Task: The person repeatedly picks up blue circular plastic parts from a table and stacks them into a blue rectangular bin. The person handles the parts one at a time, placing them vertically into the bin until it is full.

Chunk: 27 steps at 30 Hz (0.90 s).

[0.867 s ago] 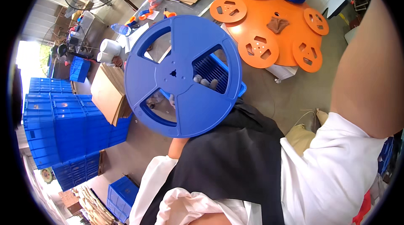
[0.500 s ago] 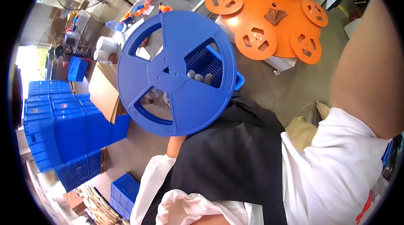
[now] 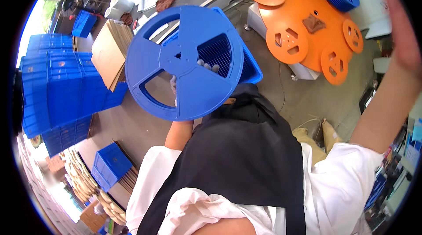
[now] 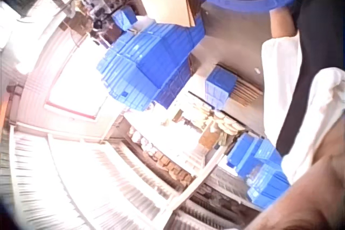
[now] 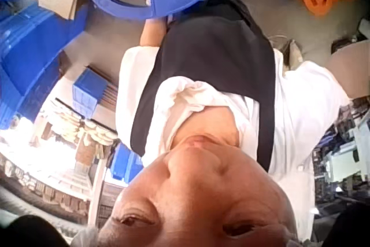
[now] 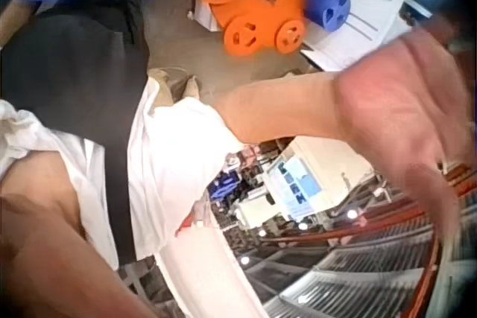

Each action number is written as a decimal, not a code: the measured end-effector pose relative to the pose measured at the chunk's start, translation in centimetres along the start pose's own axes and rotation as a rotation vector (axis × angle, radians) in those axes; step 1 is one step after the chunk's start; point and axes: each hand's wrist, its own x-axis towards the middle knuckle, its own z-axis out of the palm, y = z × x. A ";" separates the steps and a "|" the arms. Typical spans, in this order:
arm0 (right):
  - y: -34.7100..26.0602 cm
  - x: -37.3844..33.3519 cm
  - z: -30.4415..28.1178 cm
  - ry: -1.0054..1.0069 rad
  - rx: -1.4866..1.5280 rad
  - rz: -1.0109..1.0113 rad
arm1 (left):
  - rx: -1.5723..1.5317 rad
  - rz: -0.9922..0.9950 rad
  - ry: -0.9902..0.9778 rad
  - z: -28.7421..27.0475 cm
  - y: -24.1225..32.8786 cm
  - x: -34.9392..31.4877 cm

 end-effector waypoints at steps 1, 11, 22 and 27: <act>1.1 -1.7 0.3 0.018 0.071 0.069 | -0.013 0.015 0.023 -1.0 0.5 0.3; 23.1 -32.3 4.3 0.126 0.278 1.489 | 0.713 0.133 0.766 -20.7 11.7 1.1; 22.6 -37.8 1.9 -0.234 -0.302 1.637 | 0.551 0.060 1.012 -38.5 18.4 8.3; 22.9 -37.2 4.1 -0.283 -0.230 1.635 | 0.560 0.029 1.108 -40.2 18.9 9.7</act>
